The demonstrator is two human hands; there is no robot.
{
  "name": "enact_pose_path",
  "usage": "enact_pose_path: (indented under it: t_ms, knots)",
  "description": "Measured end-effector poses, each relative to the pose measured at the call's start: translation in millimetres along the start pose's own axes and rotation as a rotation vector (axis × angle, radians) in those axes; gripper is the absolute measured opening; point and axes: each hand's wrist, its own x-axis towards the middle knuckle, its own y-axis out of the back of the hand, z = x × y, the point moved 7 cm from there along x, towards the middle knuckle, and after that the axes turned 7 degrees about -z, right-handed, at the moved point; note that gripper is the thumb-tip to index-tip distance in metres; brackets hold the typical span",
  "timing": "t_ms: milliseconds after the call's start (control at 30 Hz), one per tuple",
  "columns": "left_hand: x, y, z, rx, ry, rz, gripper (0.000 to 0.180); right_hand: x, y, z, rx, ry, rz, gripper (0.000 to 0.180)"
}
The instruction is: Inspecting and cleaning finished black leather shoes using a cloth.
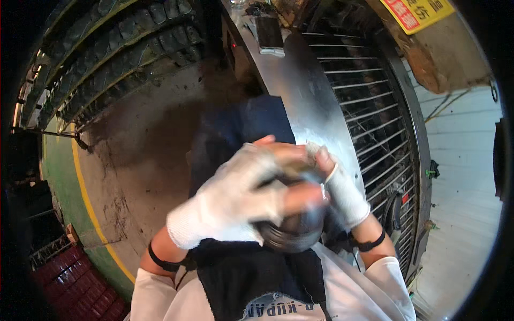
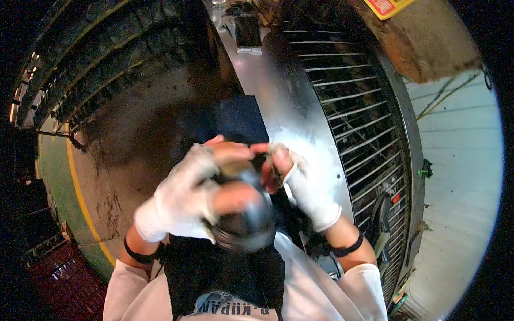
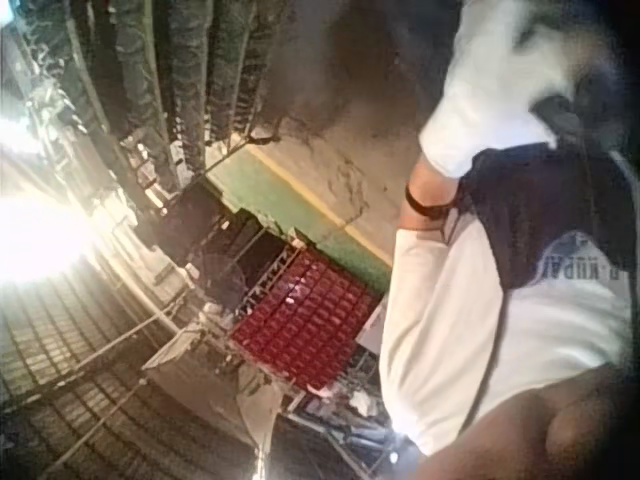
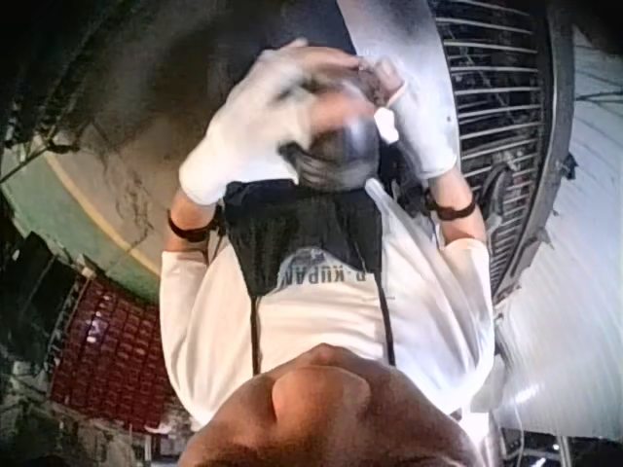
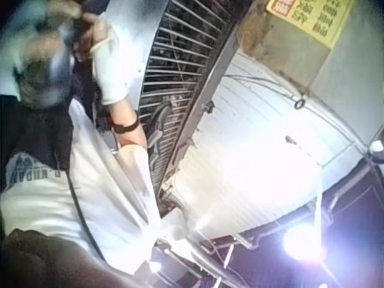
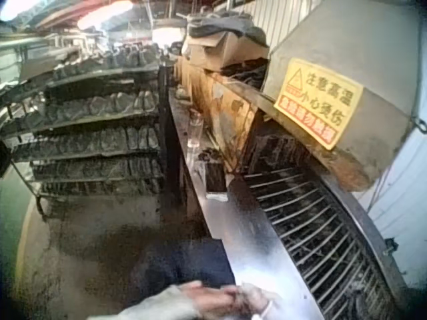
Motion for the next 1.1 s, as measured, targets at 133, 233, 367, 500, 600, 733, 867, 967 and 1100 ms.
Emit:
enact_pose_path:
  t_ms: [133, 233, 367, 500, 600, 733, 867, 967, 1100]
  knots:
    - [14.4, 45.0, 50.9, -0.381, -0.354, 0.228, 0.083, -4.2, -18.4, 2.9, 0.266, 0.026, -0.126, 0.066]
    - [-34.7, 34.8, -36.0, -0.746, 0.214, 0.997, 0.083, 5.7, -43.1, 36.1, 0.531, -0.078, -0.295, 0.064]
    - [-45.4, -9.7, -42.6, -0.327, 0.457, 0.813, 0.089, -1.8, -67.1, 73.0, 0.509, -0.118, -0.298, 0.062]
    - [-16.9, -19.6, -7.2, 0.51, 0.438, 0.421, 0.075, -0.9, -45.6, 99.0, 0.441, -0.104, -0.251, 0.052]
    - [-1.6, -14.1, -29.6, 0.087, 0.461, 0.407, 0.073, -0.4, -21.4, 72.8, 0.501, -0.084, -0.011, 0.043]
    - [-15.4, -62.3, -77.6, -0.751, 0.408, 0.236, 0.058, -41.8, 110.6, 52.9, 0.228, 0.12, 0.212, 0.061]
    - [-82.4, -113.4, -108.9, -0.453, 0.762, -0.056, 0.027, -144.3, 252.1, 57.1, -0.345, -0.065, 0.679, 0.084]
    - [-65.4, -136.0, -98.9, 0.013, 0.652, -0.192, 0.023, -229.1, 328.4, 104.0, -0.956, -0.444, 1.034, 0.089]
    - [-57.2, -130.5, -111.9, -0.015, 0.656, -0.276, 0.031, -201.2, 288.6, 59.4, -1.324, -0.584, 0.845, 0.092]
